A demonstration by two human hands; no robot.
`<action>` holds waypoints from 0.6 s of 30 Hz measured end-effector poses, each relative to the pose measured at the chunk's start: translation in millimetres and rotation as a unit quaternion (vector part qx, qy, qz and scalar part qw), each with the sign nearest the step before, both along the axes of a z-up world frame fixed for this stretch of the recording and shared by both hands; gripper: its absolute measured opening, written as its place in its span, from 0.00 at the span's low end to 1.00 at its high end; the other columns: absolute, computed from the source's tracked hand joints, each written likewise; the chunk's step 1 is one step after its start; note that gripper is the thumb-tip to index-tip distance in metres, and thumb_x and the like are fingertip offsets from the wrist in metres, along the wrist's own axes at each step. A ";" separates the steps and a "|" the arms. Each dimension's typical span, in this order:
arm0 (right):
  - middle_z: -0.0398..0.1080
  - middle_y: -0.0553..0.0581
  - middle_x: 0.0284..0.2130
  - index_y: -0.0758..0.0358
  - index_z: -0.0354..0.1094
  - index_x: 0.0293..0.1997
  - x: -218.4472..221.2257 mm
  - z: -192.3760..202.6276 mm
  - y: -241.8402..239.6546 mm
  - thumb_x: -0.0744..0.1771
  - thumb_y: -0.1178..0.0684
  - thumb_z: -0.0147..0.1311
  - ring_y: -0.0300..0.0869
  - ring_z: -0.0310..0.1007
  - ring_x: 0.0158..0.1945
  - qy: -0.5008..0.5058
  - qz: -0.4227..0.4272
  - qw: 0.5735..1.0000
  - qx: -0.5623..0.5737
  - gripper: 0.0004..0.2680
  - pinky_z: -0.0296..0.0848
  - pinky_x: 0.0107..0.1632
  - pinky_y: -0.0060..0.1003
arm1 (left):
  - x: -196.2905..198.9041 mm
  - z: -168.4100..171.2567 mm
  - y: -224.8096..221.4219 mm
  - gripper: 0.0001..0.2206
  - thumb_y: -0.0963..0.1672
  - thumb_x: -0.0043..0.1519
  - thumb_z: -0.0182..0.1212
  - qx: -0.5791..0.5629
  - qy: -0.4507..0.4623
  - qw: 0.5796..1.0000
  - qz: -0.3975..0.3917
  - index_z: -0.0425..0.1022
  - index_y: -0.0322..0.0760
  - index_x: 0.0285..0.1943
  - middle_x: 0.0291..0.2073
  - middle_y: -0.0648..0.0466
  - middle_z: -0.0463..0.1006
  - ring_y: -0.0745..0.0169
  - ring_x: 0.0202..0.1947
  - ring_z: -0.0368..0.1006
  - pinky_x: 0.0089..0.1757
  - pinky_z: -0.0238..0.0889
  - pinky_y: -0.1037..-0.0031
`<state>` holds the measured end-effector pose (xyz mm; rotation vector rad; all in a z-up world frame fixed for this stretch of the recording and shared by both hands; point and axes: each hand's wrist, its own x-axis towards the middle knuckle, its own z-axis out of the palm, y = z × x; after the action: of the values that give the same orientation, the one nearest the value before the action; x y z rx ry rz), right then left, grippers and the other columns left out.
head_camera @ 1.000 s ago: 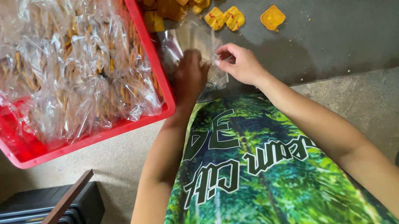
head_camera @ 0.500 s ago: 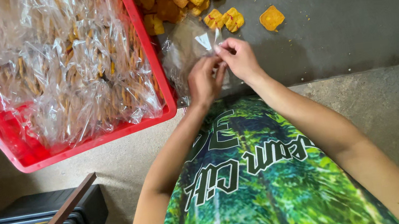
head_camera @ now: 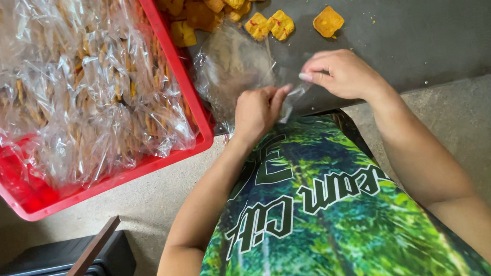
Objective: The person places individual biscuits one at a time into plastic bags and puts the filled bags into a red crate.
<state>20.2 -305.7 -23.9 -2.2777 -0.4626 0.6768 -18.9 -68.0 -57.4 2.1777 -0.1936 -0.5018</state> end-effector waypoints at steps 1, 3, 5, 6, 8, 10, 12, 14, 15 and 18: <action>0.76 0.60 0.41 0.60 0.74 0.43 -4.5 -1.4 1.3 0.68 0.47 0.57 0.55 0.76 0.43 -0.154 -0.025 0.988 0.003 0.08 0.73 0.45 0.45 | -0.9 1.7 -3.7 0.15 0.49 0.67 0.64 0.012 0.016 0.999 0.036 0.83 0.36 0.32 0.23 0.41 0.78 0.40 0.26 0.77 0.33 0.68 0.58; 0.75 0.63 0.45 0.60 0.74 0.43 -7.8 -4.2 3.1 0.66 0.49 0.59 0.56 0.75 0.46 -0.308 -0.047 0.950 0.007 0.08 0.73 0.47 0.44 | 6.7 3.9 -3.5 0.14 0.49 0.65 0.63 -0.041 0.055 0.996 0.054 0.81 0.37 0.33 0.22 0.44 0.79 0.45 0.26 0.80 0.33 0.70 0.61; 0.76 0.53 0.37 0.65 0.72 0.48 -12.9 -11.8 8.4 0.66 0.50 0.64 0.37 0.74 0.38 0.037 -0.218 0.962 0.161 0.11 0.74 0.43 0.34 | 9.2 8.5 -5.1 0.12 0.50 0.63 0.62 -0.091 0.096 0.988 0.076 0.80 0.38 0.34 0.22 0.47 0.80 0.50 0.26 0.83 0.32 0.71 0.63; 0.76 0.53 0.37 0.65 0.72 0.48 -21.4 -17.4 15.9 0.66 0.50 0.64 0.37 0.74 0.38 0.037 -0.220 0.961 0.161 0.11 0.74 0.43 0.34 | 10.0 11.4 -8.4 0.10 0.48 0.57 0.65 -0.100 0.045 0.992 0.058 0.78 0.37 0.32 0.24 0.46 0.80 0.48 0.26 0.81 0.33 0.71 0.62; 0.71 0.52 0.31 0.69 0.72 0.40 -38.7 -26.8 29.9 0.69 0.52 0.64 0.30 0.64 0.36 0.153 -0.118 0.961 0.199 0.09 0.69 0.39 0.29 | 11.7 19.3 -11.1 0.10 0.47 0.51 0.68 -0.111 -0.007 0.993 0.038 0.76 0.36 0.31 0.25 0.45 0.79 0.46 0.26 0.79 0.33 0.71 0.62; 0.72 0.52 0.29 0.67 0.73 0.38 -31.7 -29.5 24.6 0.69 0.53 0.63 0.30 0.64 0.35 0.137 -0.168 0.958 0.186 0.07 0.68 0.37 0.30 | 13.5 28.9 -8.2 0.11 0.45 0.47 0.72 -0.044 -0.104 0.993 -0.040 0.77 0.35 0.30 0.23 0.44 0.78 0.40 0.27 0.76 0.31 0.67 0.57; 0.73 0.51 0.28 0.66 0.73 0.36 -23.8 -25.2 20.2 0.69 0.55 0.61 0.30 0.65 0.33 0.126 -0.212 0.953 0.175 0.06 0.67 0.35 0.30 | 28.2 32.4 7.9 0.08 0.43 0.51 0.70 -0.028 -0.111 0.993 0.008 0.75 0.36 0.30 0.24 0.45 0.77 0.42 0.27 0.76 0.32 0.68 0.59; 0.73 0.48 0.32 0.64 0.58 0.27 -17.3 -15.8 12.9 0.68 0.60 0.59 0.30 0.68 0.36 0.027 -0.247 0.946 0.210 0.11 0.66 0.36 0.30 | 31.8 36.7 14.2 0.07 0.42 0.56 0.69 -0.009 -0.119 0.991 0.053 0.74 0.36 0.29 0.25 0.46 0.77 0.44 0.28 0.76 0.33 0.68 0.60; 0.73 0.48 0.32 0.64 0.58 0.27 -18.0 -15.4 18.4 0.68 0.60 0.59 0.30 0.68 0.36 0.026 -0.247 0.945 0.212 0.11 0.66 0.36 0.30 | 32.1 39.3 11.9 0.05 0.40 0.56 0.66 0.011 -0.125 0.989 0.084 0.73 0.35 0.30 0.28 0.45 0.76 0.44 0.30 0.77 0.35 0.69 0.60; 0.59 0.55 0.24 0.66 0.56 0.29 -24.4 -29.3 32.1 0.63 0.62 0.64 0.40 0.57 0.27 -0.057 -0.177 0.979 0.079 0.12 0.61 0.32 0.36 | 14.1 51.1 -8.1 0.03 0.38 0.55 0.59 -0.038 -0.144 0.986 0.078 0.74 0.38 0.34 0.40 0.48 0.76 0.47 0.35 0.78 0.39 0.72 0.60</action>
<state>-4.2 -273.6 -53.2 -2.1769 -0.1487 0.3204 -4.8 -76.1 -6.3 2.1613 -0.1938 -0.0889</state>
